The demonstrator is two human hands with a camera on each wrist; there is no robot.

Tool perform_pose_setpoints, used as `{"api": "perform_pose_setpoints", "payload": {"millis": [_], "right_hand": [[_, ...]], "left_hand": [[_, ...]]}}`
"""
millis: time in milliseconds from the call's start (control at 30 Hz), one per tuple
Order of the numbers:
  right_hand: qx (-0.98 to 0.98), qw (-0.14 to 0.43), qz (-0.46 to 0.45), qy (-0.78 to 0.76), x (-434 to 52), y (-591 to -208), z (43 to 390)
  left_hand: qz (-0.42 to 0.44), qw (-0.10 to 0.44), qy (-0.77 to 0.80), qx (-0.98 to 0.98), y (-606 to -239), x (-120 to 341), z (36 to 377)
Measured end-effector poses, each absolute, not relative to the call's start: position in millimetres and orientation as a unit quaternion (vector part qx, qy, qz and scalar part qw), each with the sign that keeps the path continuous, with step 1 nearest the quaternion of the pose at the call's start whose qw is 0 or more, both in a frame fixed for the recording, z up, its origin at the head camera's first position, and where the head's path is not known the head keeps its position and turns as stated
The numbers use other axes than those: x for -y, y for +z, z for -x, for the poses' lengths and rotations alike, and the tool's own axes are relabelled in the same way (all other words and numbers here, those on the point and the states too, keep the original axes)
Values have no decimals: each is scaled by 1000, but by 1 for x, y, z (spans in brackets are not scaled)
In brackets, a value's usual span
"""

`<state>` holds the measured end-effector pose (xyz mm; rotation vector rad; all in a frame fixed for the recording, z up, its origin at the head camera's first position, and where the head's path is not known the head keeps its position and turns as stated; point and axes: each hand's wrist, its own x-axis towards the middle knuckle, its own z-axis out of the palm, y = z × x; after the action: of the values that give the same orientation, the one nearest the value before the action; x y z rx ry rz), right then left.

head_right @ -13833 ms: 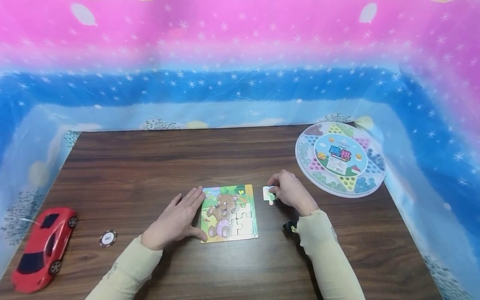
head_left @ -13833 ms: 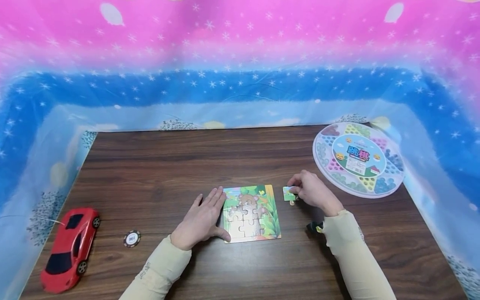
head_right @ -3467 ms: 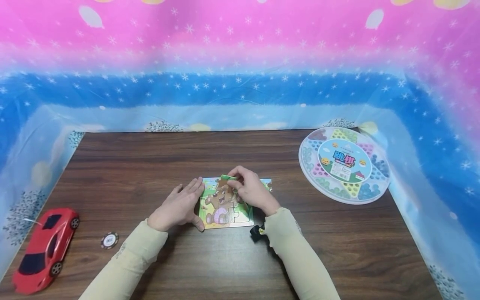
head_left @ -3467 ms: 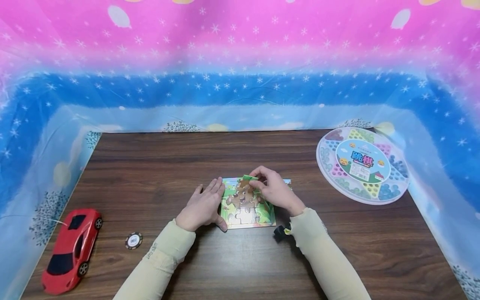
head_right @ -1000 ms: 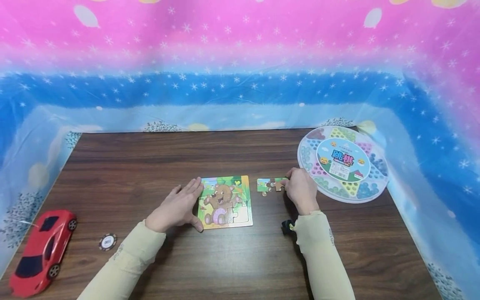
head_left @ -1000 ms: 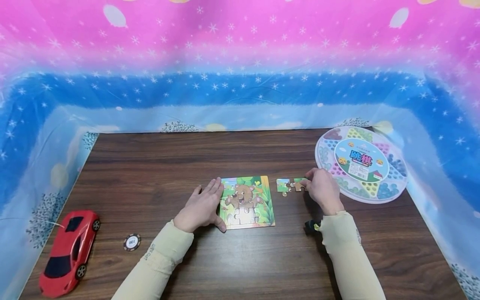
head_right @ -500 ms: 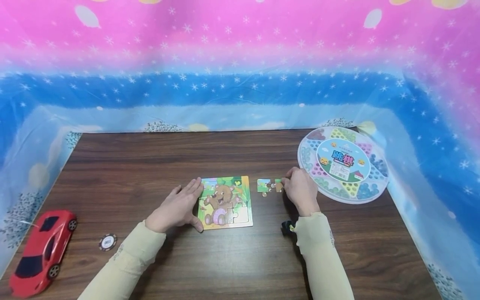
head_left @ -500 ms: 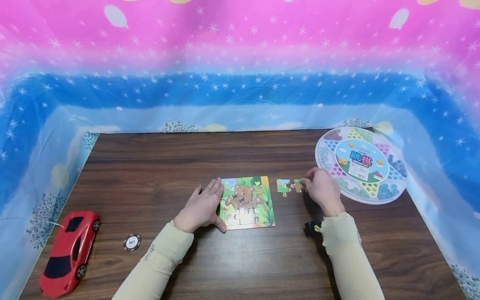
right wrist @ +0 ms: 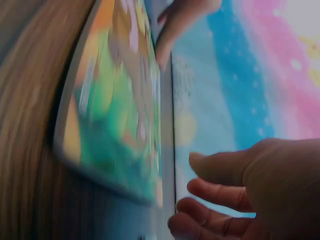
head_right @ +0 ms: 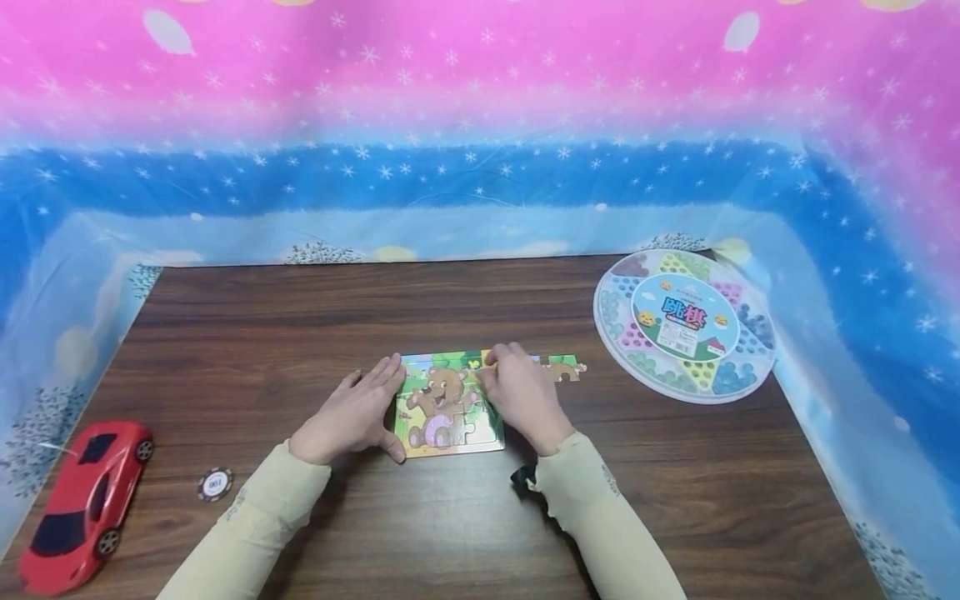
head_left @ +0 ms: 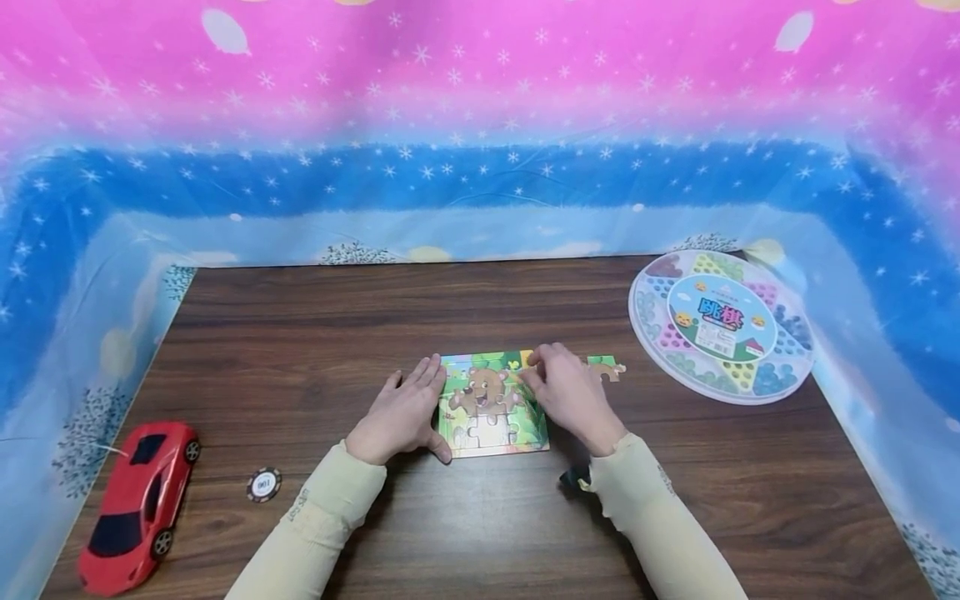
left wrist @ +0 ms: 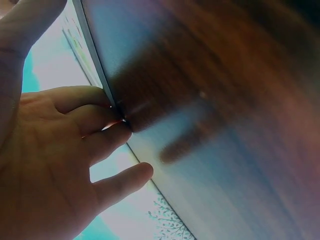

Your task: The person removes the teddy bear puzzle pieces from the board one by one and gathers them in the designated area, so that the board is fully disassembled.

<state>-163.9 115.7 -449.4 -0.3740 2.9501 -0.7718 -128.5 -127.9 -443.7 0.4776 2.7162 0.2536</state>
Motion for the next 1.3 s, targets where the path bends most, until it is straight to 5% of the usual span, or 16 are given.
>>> {"api": "perform_pose_setpoints", "payload": {"millis": [900, 1300], "right_hand": [[-937, 127, 214, -244, -82, -456, 170], [-958, 104, 198, -177, -104, -451, 182]], "left_hand": [[-172, 183, 87, -964, -446, 129, 129], [-176, 175, 89, -965, -447, 131, 129]]}}
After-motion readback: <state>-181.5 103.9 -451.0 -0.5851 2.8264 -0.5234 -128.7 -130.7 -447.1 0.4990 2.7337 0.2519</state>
